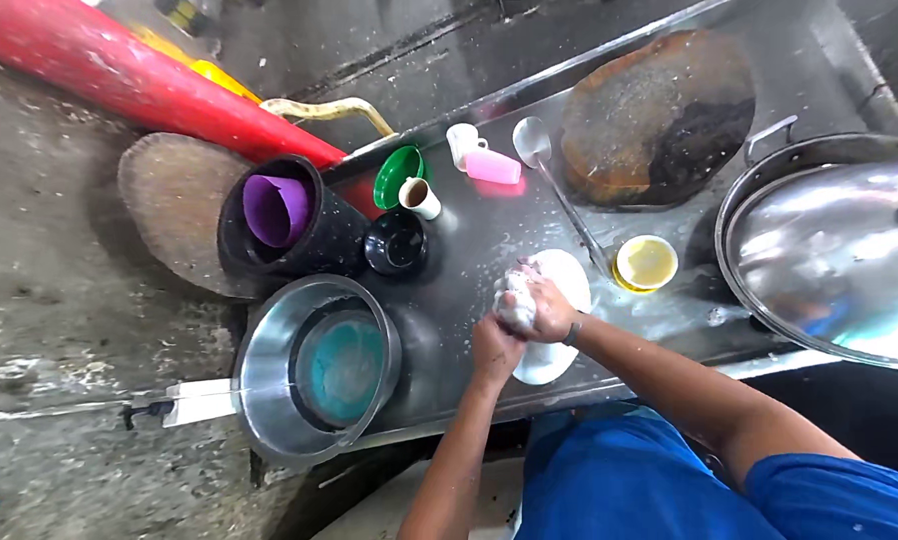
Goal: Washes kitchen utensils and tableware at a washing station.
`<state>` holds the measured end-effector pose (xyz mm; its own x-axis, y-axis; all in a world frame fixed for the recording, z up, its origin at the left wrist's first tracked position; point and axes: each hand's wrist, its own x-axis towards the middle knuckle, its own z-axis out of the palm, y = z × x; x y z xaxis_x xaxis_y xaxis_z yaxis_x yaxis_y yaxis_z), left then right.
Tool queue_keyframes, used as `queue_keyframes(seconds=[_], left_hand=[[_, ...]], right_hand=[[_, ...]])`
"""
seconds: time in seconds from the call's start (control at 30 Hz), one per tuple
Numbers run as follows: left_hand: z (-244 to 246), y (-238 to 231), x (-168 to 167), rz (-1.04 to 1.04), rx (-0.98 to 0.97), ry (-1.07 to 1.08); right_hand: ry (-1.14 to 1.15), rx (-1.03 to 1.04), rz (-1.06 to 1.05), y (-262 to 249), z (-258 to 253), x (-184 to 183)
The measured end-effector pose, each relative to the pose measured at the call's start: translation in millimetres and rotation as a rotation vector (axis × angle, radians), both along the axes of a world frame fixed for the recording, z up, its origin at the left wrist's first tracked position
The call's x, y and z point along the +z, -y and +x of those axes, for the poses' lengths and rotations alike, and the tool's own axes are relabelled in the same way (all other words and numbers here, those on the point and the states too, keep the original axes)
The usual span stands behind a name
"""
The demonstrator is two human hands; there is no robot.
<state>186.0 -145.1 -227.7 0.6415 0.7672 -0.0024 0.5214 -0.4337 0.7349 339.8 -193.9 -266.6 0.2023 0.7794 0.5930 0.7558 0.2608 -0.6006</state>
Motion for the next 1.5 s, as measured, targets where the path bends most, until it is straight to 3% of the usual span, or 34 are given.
queue_keyframes(seconds=[0.07, 0.17, 0.23, 0.3, 0.4, 0.47, 0.53, 0.6, 0.73, 0.83, 0.93, 1.0, 1.07, 1.13, 1.2, 1.27, 1.37, 1.43, 1.5], left_hand=[[-3.2, 9.6, -11.2, 0.097, 0.057, 0.080], [-13.0, 23.0, -25.8, 0.109, 0.105, 0.202], [-14.5, 16.8, -19.7, -0.072, 0.072, 0.214], [-7.3, 5.0, 1.6, -0.184, 0.052, 0.175], [4.9, 0.6, 21.9, 0.034, 0.024, 0.181], [1.9, 4.9, 17.3, 0.163, 0.056, 0.256], [-1.4, 12.1, 10.3, 0.198, 0.120, 0.321], [3.1, 19.9, 8.5, 0.172, 0.184, 0.379], [7.4, 8.0, 16.7, -0.005, 0.435, 0.603], [-3.3, -0.1, 19.1, 0.045, 0.465, 0.624], [-0.4, 23.8, 9.4, 0.099, 0.372, 0.490], [10.7, 25.4, 9.1, 0.072, 0.389, 0.512], [10.0, 15.6, 13.0, 0.013, 0.473, 0.589], [0.7, 5.3, 19.2, 0.003, 0.485, 0.640], [-6.0, 12.6, 12.6, 0.029, 0.422, 0.628], [-8.7, 27.8, 4.0, 0.013, 0.386, 0.569], [-8.4, 20.2, 12.0, -0.036, 0.512, 0.599], [-38.9, -2.5, 37.6, 0.127, 0.618, 0.563], [-92.7, -26.1, 64.3, 0.426, 0.697, 0.414]], right_hand=[[-0.314, -0.093, -0.090, 1.1, 20.6, -12.0], [-0.811, -0.408, -0.328, -1.1, 59.9, -43.6], [-0.694, -0.473, -0.374, -2.6, 69.2, -40.4], [-0.397, -0.394, -0.274, -3.2, 59.7, -9.5], [-0.067, -0.108, 0.023, -8.1, 12.3, 34.6], [-0.148, -0.003, 0.095, -17.0, 13.2, 31.8], [-0.372, -0.116, 0.040, -31.6, 40.6, 17.6], [-0.486, -0.238, -0.063, -36.6, 36.4, 18.4], [-0.234, -0.024, -0.138, 12.3, -45.5, 27.0], [-0.385, -0.167, -0.234, 14.0, -3.6, -11.0], [-0.445, -0.328, -0.163, -21.2, 24.3, 4.9], [-0.355, -0.226, -0.150, -15.5, -10.6, 32.2], [-0.261, -0.049, -0.158, 16.8, -49.4, 24.5], [-0.247, -0.039, -0.193, 36.6, -44.1, -4.4], [-0.368, -0.179, -0.225, 28.4, -7.7, -16.1], [-0.347, -0.198, -0.183, 8.2, 1.5, 9.3], [-0.130, 0.085, -0.084, -1.0, -33.8, 33.6], [-0.296, 0.232, -0.058, 12.5, -49.0, 13.9], [-0.821, 0.187, -0.066, 23.6, -46.1, -13.9]])
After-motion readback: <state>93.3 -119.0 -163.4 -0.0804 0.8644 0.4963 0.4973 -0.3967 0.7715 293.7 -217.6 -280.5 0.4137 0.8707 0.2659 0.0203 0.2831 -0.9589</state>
